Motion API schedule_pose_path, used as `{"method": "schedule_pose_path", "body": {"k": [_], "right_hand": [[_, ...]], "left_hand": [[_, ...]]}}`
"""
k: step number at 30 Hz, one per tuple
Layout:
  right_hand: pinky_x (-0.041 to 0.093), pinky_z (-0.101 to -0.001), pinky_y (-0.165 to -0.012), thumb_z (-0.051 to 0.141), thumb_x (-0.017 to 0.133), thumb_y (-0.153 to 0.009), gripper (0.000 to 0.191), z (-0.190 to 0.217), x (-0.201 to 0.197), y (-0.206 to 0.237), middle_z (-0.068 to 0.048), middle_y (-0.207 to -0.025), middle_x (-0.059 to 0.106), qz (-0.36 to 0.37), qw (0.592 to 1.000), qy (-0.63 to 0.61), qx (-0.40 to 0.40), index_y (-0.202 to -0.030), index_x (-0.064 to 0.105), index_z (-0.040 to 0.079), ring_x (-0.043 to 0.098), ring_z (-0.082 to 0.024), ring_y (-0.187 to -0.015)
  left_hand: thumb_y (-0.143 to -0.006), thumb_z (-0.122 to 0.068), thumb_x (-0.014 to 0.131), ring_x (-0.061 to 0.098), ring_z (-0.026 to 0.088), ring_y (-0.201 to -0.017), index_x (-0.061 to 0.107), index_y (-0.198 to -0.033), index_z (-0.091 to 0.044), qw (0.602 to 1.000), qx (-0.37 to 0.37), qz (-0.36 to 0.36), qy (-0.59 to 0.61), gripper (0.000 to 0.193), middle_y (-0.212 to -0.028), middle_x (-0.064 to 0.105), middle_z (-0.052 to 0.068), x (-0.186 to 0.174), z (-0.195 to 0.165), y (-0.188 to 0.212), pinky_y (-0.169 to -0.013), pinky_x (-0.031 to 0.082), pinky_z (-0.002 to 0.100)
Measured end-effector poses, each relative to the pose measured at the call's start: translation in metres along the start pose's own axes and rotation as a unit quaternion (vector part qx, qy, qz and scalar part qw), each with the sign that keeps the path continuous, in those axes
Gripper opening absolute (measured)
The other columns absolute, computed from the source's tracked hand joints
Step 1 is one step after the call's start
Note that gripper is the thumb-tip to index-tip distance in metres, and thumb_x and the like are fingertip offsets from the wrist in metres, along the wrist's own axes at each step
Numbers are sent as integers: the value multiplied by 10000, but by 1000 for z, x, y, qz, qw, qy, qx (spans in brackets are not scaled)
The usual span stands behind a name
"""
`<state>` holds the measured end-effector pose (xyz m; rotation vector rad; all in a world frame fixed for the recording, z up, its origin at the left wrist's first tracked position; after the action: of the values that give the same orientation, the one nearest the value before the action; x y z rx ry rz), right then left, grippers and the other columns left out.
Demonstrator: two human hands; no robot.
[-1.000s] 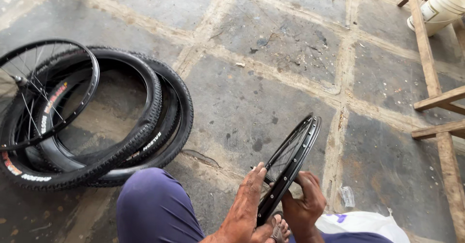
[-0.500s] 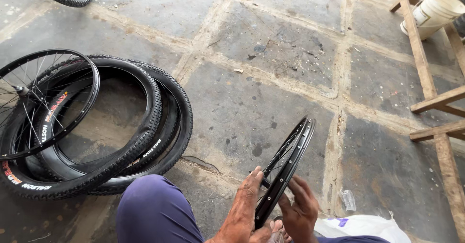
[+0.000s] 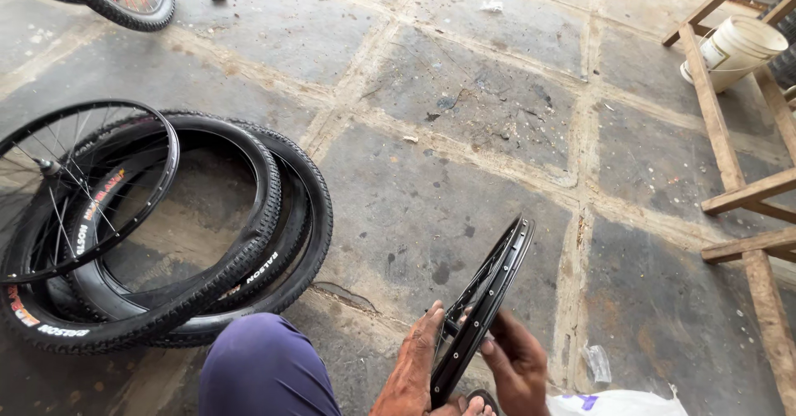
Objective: The person sits on the floor and adjusts the spokes of a bicycle wheel by hand, rotating the rim to check alignment. They then place the wheel down and pick up another wheel to continue adjusting its spokes.
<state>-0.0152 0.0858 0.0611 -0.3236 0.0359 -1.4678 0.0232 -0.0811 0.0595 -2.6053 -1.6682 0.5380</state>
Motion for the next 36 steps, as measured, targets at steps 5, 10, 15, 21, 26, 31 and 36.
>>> {"method": "schedule_pose_path", "body": {"k": [5, 10, 15, 21, 26, 31, 36], "right_hand": [[591, -440, -935, 29, 831, -793, 459, 15, 4, -11, -183, -1236, 733, 36, 989, 144, -15, -1221, 684, -44, 747, -290, -1123], [476, -414, -842, 128, 930, -730, 357, 25, 20, 0, -68, -918, 701, -162, 808, 510, -249, -911, 623, 111, 653, -212, -881], [494, -368, -871, 187, 890, -822, 321, -3, 16, 11, -62, -948, 702, -170, 805, 496, -277, -918, 599, 89, 660, -181, -904], [609, -311, -823, 82, 682, -958, 270, -32, -15, 19, -111, -1040, 771, -88, 985, 145, -15, -1203, 673, -31, 733, -187, -953], [544, -345, -1046, 90, 551, -1078, 438, -25, -2, 8, -201, -1161, 668, 19, 984, -159, 74, -1453, 518, -135, 660, -240, -1141], [570, -393, -911, 65, 668, -945, 534, 6, 12, 7, -178, -1180, 677, 24, 1000, 16, 6, -1416, 487, -111, 664, -224, -1114], [600, -411, -768, 230, 826, -779, 403, 22, 5, 0, -96, -1049, 730, -47, 934, 349, -66, -1068, 662, 0, 719, -230, -912]], "left_hand": [[-838, -219, 700, 214, 463, -1585, 120, -1645, -35, 1000, -23, -17, 10, 1011, -1666, 238, 294, -8, -3, -2, -1265, 212, 562], [-813, -200, 702, 244, 455, -1580, 131, -1642, -37, 996, -67, -21, 46, 1019, -1652, 273, 292, -15, -8, 4, -1266, 227, 548], [-833, -183, 697, 192, 484, -1582, 60, -1641, 23, 999, -35, -21, 20, 1049, -1658, 215, 335, -19, -17, 3, -1269, 181, 572], [-882, -214, 712, 142, 504, -1589, 65, -1639, 32, 998, -51, -6, 40, 1026, -1672, 180, 333, -19, -16, 9, -1269, 149, 585], [-855, -192, 693, 130, 522, -1584, 81, -1633, 58, 999, -19, -1, 26, 1021, -1675, 176, 357, -17, -18, 12, -1269, 143, 599], [-870, -203, 693, 155, 522, -1587, 97, -1638, 59, 1000, -20, -8, 16, 1006, -1668, 197, 367, -20, -15, 15, -1268, 151, 597], [-855, -181, 670, 209, 513, -1591, 109, -1648, 53, 1000, -17, -9, 18, 998, -1654, 239, 369, -16, -12, 17, -1277, 185, 589]]}}
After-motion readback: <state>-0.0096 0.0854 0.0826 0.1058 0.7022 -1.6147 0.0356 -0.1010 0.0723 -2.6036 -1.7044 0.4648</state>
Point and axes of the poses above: each hand's wrist, its own y-axis away from the middle knuckle, its own x-axis out of the palm, z = x × y, the point moved 5 cm from there along -y, towards the middle knuckle
